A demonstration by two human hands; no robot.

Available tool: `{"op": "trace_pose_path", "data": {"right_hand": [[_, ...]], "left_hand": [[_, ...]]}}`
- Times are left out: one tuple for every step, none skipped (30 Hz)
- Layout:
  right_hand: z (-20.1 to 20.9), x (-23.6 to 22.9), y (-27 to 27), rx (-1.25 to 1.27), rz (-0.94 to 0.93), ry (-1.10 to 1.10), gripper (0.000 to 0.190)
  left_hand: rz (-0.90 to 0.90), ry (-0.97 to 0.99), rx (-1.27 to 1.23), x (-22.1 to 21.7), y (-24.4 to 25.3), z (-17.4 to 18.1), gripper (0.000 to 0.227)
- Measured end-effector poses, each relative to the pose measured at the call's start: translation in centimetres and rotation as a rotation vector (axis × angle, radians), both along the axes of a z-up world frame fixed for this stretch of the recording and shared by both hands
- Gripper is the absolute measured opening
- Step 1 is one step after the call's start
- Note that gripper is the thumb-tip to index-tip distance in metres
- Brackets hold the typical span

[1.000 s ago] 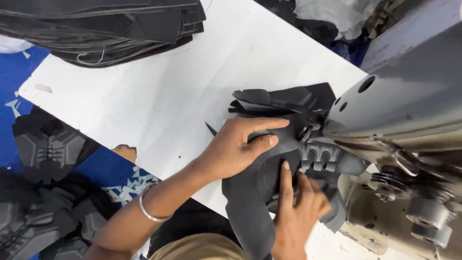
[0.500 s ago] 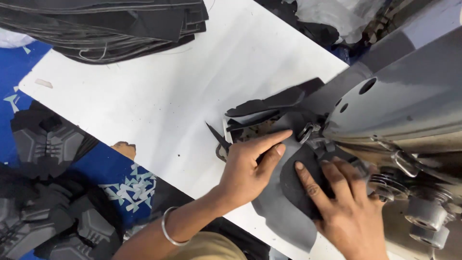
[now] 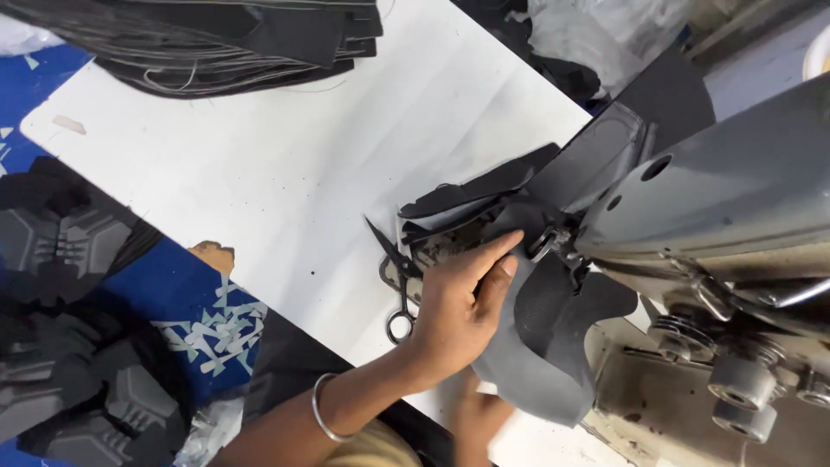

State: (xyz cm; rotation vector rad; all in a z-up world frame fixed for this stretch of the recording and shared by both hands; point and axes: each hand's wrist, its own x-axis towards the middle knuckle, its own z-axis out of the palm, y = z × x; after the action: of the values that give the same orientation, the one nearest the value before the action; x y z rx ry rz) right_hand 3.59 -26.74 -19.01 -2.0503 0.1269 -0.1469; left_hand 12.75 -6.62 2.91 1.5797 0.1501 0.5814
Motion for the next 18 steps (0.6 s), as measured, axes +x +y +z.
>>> {"op": "trace_pose_path", "data": {"right_hand": [[0.8,-0.3,2.9,-0.127,0.101,0.136,0.034],[1.9,-0.5,6.0,-0.255,0.201,0.270,0.037],[4.4,0.2,7.4,-0.256,0.198,0.256,0.037],[6.9,0.9,8.9,-0.422,0.339,0.112,0.040],[9.5,1.6,10.3,-0.593,0.480,-0.033,0.044],[10.5,2.1,10.7,-0.601,0.476,-0.046,0.044],[11.6,2.4,10.9,-0.685,0.470,-0.167,0.054],[12.6,2.7,11.2,-0.768,0.465,-0.290,0.064],[12.6,3.0,11.0,-0.775,0.468,-0.299,0.064],[12.7,3.3,10.9,-0.824,0.439,-0.242,0.065],[12.7,3.4,10.8,-0.869,0.412,-0.180,0.067],[12.4,3.1,10.7,-0.873,0.417,-0.184,0.067],[12.1,2.9,10.8,-0.893,0.414,-0.150,0.061],[11.8,2.8,11.0,-0.913,0.410,-0.115,0.056],[12.0,2.6,11.3,-0.913,0.417,-0.128,0.056],[12.2,2.4,11.6,-0.892,0.421,-0.114,0.059],[12.3,2.1,11.8,-0.872,0.431,-0.101,0.063],[11.8,2.1,11.1,-0.874,0.445,-0.114,0.063]], "left_hand": [[-0.008,-0.026,0.013,0.0,0.1,-0.2,0.027],[-0.016,-0.051,0.027,0.0,0.2,-0.3,0.027],[-0.017,-0.065,0.027,-0.3,0.7,-0.1,0.027],[-0.091,-0.020,-0.019,-0.5,1.2,0.1,0.029],[-0.164,0.023,-0.068,-0.7,1.7,0.3,0.030],[-0.164,0.009,-0.071,-1.0,2.8,0.3,0.030],[-0.149,0.030,-0.032,-1.4,3.7,0.2,0.036],[-0.133,0.052,0.007,-1.9,4.6,0.1,0.043],[-0.128,0.042,0.001,-1.6,6.0,0.1,0.043],[0.002,-0.050,0.189,-1.4,7.5,0.2,0.045],[0.131,-0.134,0.379,-1.3,9.0,0.1,0.047],[0.138,-0.136,0.375,-1.0,9.8,0.2,0.047],[0.170,-0.215,0.589,-0.7,10.8,0.3,0.057],[0.201,-0.292,0.803,-0.3,11.8,0.4,0.067],[0.216,-0.294,0.805,0.2,12.1,-0.9,0.067],[0.052,-0.188,0.827,0.8,12.4,-2.2,0.052],[-0.109,-0.077,0.842,1.3,12.8,-3.5,0.038],[-0.091,-0.076,0.841,1.0,13.1,-3.2,0.038]]}}
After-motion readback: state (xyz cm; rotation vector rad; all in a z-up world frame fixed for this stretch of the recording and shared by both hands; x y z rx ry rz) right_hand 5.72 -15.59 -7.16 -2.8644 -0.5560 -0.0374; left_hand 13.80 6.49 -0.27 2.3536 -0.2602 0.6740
